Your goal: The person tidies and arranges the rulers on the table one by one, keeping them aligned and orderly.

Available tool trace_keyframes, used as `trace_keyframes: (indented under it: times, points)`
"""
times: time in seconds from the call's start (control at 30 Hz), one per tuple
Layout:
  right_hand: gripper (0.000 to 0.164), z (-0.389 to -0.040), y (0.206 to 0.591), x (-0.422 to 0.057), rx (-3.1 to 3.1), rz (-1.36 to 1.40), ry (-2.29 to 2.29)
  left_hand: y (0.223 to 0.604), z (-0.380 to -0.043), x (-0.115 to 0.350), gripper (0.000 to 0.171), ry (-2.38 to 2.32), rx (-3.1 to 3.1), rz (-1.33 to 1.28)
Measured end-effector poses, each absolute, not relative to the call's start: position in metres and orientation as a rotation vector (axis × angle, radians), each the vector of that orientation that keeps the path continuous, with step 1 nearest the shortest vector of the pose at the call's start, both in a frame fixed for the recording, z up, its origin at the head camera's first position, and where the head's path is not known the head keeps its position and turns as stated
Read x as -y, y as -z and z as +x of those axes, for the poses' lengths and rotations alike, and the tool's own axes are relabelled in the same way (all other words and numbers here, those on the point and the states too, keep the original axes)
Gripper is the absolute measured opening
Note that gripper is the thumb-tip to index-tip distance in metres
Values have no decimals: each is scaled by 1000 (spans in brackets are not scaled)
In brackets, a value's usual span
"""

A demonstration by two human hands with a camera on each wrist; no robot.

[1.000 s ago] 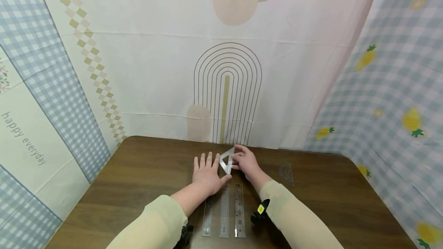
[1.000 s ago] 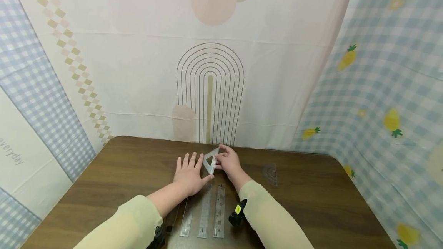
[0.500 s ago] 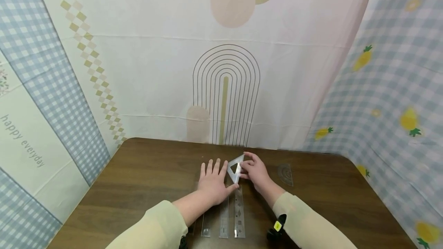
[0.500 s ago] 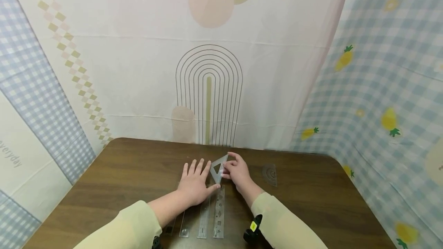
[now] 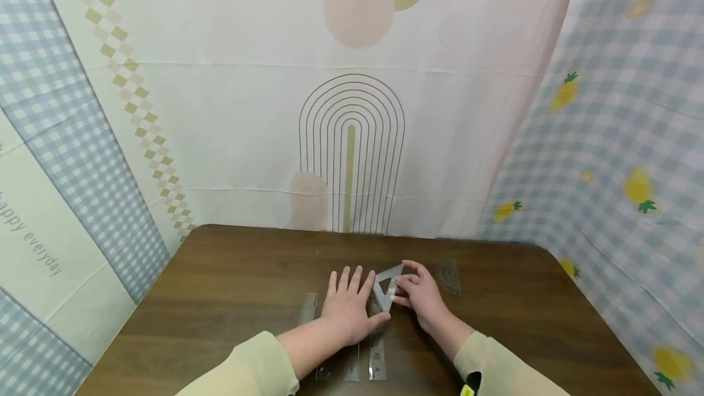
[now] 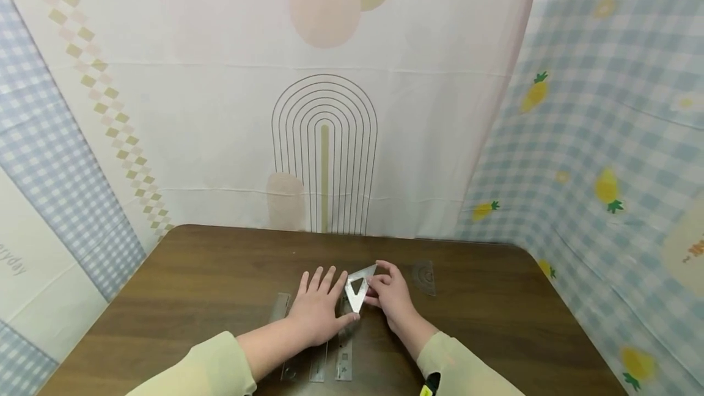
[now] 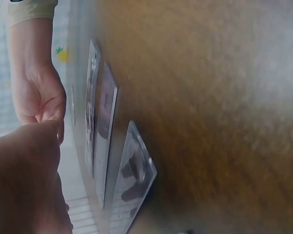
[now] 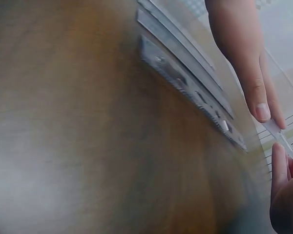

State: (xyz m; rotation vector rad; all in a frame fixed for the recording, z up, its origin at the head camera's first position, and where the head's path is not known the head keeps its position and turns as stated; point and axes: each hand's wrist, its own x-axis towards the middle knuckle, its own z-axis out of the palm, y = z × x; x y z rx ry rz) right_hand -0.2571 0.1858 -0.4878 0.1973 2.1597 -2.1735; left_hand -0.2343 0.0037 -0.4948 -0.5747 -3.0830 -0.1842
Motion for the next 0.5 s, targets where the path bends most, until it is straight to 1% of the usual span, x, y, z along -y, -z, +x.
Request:
trace_keyframes:
  times: [0.5]
  points:
    - [48, -222, 501, -202, -2175, 261, 2176, 492, -211, -17, 93, 93, 3131, -741]
